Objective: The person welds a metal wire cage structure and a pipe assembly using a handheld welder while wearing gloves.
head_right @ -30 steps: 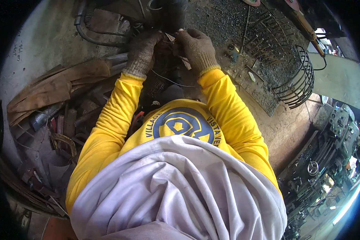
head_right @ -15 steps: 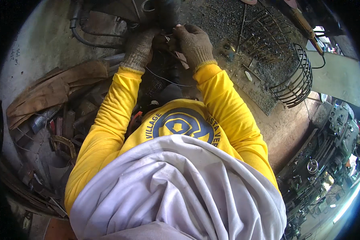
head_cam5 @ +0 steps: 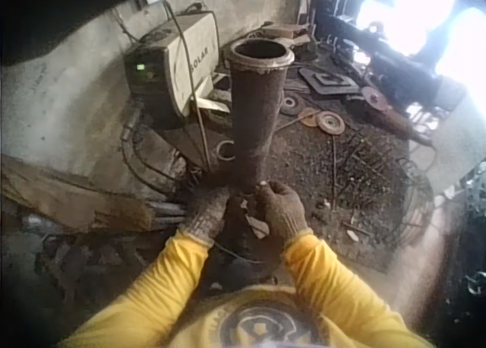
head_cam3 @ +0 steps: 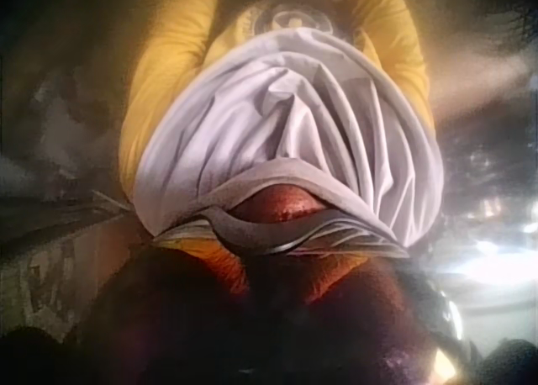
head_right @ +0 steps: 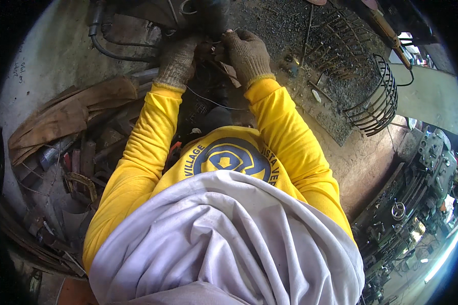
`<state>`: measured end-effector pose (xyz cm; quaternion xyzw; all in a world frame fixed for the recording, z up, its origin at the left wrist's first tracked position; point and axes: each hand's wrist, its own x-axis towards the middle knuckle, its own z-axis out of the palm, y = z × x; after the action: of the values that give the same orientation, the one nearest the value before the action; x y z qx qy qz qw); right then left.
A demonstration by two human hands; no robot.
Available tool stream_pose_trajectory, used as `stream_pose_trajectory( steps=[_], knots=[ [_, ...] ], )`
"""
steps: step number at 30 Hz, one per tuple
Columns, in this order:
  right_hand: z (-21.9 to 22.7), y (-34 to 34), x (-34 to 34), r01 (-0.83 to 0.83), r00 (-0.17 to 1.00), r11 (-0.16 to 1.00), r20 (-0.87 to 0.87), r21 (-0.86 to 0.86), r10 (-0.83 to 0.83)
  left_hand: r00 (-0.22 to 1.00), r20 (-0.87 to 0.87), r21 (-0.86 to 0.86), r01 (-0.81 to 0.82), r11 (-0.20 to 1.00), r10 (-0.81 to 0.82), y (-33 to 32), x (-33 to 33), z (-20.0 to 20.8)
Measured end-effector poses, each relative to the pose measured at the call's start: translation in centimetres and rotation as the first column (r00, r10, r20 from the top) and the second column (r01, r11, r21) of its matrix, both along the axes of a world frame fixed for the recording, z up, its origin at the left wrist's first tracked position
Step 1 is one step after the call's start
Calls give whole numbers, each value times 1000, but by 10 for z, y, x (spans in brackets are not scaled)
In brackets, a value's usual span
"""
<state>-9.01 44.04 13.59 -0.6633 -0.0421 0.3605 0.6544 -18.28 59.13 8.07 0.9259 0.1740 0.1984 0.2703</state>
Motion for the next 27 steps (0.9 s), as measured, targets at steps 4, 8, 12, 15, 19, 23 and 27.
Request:
stream_pose_trajectory(
  steps=[4,8,12,15,19,23,27],
  knots=[
    [0,-1,0,-11,1000,999,18,-39,12,991,94,-408,-47,912,94,-8,0,6],
    [-11,-1,5,16,999,999,45,-52,-13,996,41,-499,-50,865,82,-10,-1,15],
    [-4,1,1,4,1000,999,5,-42,-4,977,212,-686,164,709,-20,-9,-13,17],
    [-12,0,6,23,999,999,40,-48,-21,977,206,-538,69,840,52,-22,-19,43],
    [-14,2,4,25,1000,1000,-18,4,-25,927,349,25,-158,987,139,-12,-18,49],
    [-5,3,0,37,999,999,-20,-16,-37,979,195,-164,86,983,-53,0,-2,65],
    [-16,1,8,0,994,995,105,-101,11,930,261,-177,310,934,-259,14,10,60]
  ],
)
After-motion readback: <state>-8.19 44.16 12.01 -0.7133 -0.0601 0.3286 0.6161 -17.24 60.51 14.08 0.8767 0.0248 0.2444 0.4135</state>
